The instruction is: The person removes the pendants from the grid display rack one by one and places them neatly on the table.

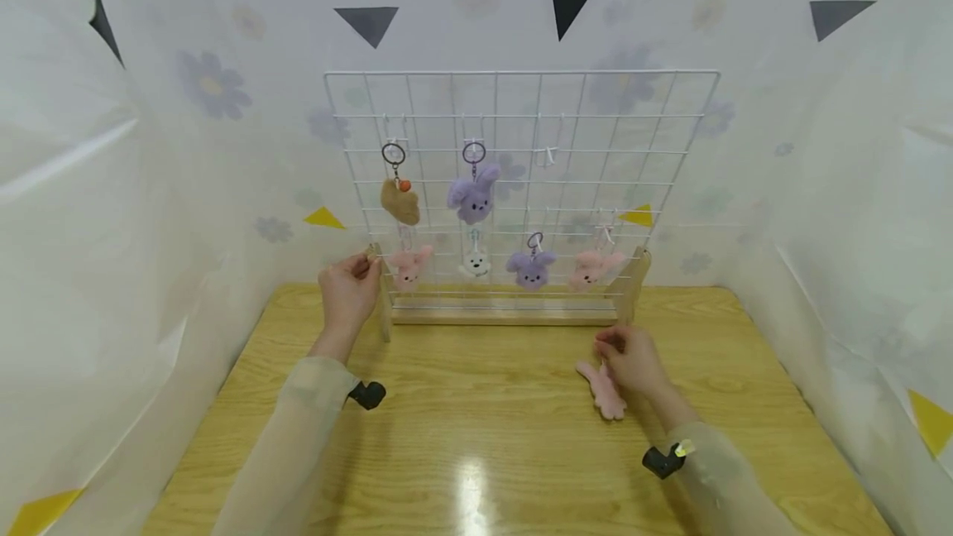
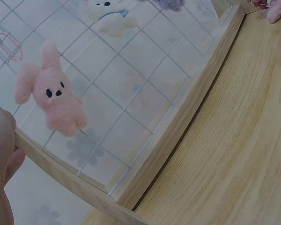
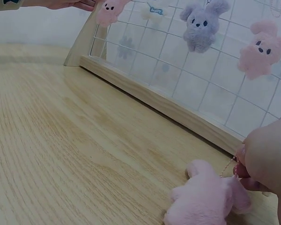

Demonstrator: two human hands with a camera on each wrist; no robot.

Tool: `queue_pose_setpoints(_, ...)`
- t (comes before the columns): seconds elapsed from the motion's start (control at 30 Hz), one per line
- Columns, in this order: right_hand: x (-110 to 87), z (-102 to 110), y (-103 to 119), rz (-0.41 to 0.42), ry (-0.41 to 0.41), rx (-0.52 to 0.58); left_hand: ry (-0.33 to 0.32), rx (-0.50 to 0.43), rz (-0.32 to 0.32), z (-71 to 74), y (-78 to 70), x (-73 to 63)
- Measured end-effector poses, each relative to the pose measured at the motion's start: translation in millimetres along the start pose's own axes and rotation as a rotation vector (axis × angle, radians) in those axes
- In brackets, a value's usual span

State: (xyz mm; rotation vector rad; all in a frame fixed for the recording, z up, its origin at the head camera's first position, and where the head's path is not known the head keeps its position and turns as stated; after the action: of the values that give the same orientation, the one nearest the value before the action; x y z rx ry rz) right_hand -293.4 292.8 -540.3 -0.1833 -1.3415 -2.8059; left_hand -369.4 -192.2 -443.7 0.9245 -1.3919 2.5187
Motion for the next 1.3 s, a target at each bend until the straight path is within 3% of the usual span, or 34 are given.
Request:
queue_pose_setpoints(0.37,2.7,-0.6,0.5,0.007,-0.033,-0.067,-0.022,0.009,-0.015,-0.8,0.5,0.8)
queue_pose_setpoints(0.6,0.6,5.6,7.6,0.031,-0.071,-0.055,-0.020,-0.002,-0.005,-0.4,-1.0,1.2)
queue_pose_setpoints(0.73,-4.1,9.2,18.8,0.064,-0.094,-0.041,-0.027,-0.008,-0.006,-0.4,-0.7,0.8)
queue_pose_setpoints(0.93,-10.5,10.5,35.9,0.098,-0.059,0.043,-0.031,-0.001,-0.016,-1.3,0.5,0.2)
queue_pose_setpoints(1.17,-13.0,17.1,69.7,0.175,-0.021,0.192,-0.023,0.003,-0.017,-0.8,-1.3,-1.8)
queue_pose_setpoints(1.3,-12.0,22.6,88.3,0.217,-0.044,0.195,-0.027,0.007,-0.025,-0.3,-2.8,-2.0)
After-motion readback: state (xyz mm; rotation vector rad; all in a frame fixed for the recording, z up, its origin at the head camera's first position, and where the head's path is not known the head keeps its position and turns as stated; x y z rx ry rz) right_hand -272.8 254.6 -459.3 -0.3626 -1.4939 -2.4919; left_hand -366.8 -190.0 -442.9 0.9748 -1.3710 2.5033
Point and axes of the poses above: each hand's wrist, its own x-axis towards the middle knuckle, its own z-axis out of the back of the hand, y = z × x, the point moved 4 cm from there along x, towards the middle knuckle, and after that the axes turned 7 degrees about -z, right-handed, at the moved point
